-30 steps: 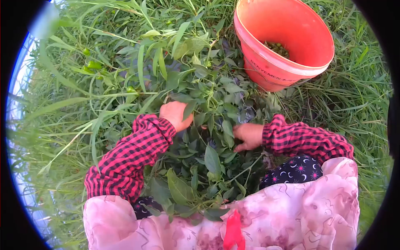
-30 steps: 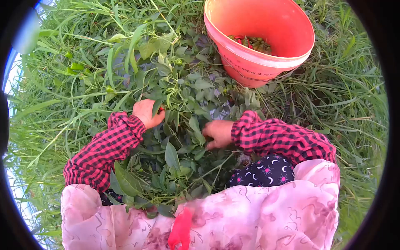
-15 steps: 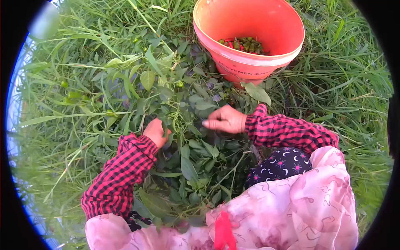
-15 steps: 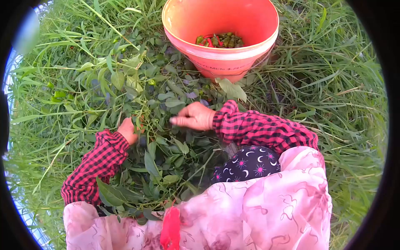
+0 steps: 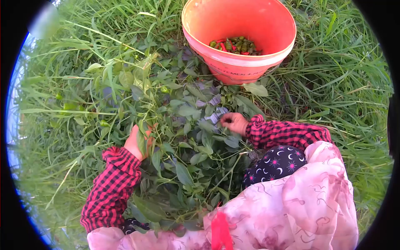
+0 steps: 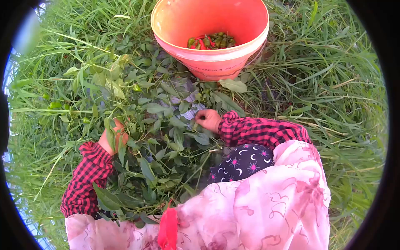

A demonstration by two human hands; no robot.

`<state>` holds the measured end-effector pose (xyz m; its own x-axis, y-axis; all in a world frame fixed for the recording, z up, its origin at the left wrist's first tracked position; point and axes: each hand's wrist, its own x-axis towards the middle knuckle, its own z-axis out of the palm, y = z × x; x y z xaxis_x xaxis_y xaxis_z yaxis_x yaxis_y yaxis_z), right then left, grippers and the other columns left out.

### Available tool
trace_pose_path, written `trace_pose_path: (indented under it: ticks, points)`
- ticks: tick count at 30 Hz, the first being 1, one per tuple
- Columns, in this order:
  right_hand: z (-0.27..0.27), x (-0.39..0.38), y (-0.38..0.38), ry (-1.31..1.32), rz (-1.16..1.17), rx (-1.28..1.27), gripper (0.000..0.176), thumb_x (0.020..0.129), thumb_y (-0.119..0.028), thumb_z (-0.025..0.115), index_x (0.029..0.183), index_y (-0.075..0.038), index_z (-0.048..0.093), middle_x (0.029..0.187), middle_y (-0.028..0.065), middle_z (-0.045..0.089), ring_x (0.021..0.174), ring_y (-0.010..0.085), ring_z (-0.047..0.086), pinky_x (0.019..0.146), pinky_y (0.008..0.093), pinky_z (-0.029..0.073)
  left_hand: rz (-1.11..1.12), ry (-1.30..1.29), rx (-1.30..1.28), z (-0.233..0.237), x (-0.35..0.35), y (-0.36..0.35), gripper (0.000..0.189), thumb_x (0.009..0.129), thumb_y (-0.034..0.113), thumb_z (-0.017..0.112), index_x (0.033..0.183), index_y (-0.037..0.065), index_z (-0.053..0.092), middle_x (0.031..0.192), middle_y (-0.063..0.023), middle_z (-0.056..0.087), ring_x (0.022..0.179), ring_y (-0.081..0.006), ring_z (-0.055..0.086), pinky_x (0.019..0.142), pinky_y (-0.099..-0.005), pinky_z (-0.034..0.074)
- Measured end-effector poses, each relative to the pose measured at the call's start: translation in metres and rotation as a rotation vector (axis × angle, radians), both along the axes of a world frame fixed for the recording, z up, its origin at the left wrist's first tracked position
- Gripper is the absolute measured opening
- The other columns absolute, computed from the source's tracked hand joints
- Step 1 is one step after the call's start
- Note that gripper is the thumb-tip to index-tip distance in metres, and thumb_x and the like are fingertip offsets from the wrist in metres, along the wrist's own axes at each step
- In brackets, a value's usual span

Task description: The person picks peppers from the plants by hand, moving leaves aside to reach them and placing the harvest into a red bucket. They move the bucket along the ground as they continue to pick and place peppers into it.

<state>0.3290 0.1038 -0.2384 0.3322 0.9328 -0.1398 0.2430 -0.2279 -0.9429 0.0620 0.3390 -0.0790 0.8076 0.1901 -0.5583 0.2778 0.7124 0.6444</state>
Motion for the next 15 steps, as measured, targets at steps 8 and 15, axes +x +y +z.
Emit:
trace_pose_path:
  ticks: [8, 15]
  points:
    - [0.018, 0.05, 0.011, 0.315, -0.21, -0.615, 0.024, 0.074, -0.012, 0.055, 0.096, -0.003, 0.058, 0.069, 0.0057, 0.057, 0.052, 0.0115, 0.05, 0.043, 0.0268, 0.04, -0.586, 0.056, 1.162, 0.143, 0.084, -0.085, 0.048, 0.07, -0.005, 0.048, 0.117, 0.005, 0.043, 0.074, -0.0082, 0.052, 0.057, -0.0158, 0.051, 0.055, -0.0276, 0.043]
    - [0.021, 0.022, 0.029, 0.812, -0.093, -0.377, 0.034, 0.075, -0.024, 0.066, 0.104, -0.011, 0.054, 0.076, -0.0023, 0.059, 0.061, 0.0062, 0.05, 0.051, 0.0241, 0.039, -0.407, -0.043, 0.8, 0.085, 0.108, -0.079, 0.036, 0.076, -0.005, 0.044, 0.112, 0.002, 0.046, 0.083, -0.004, 0.05, 0.057, -0.0043, 0.045, 0.053, -0.0195, 0.042]
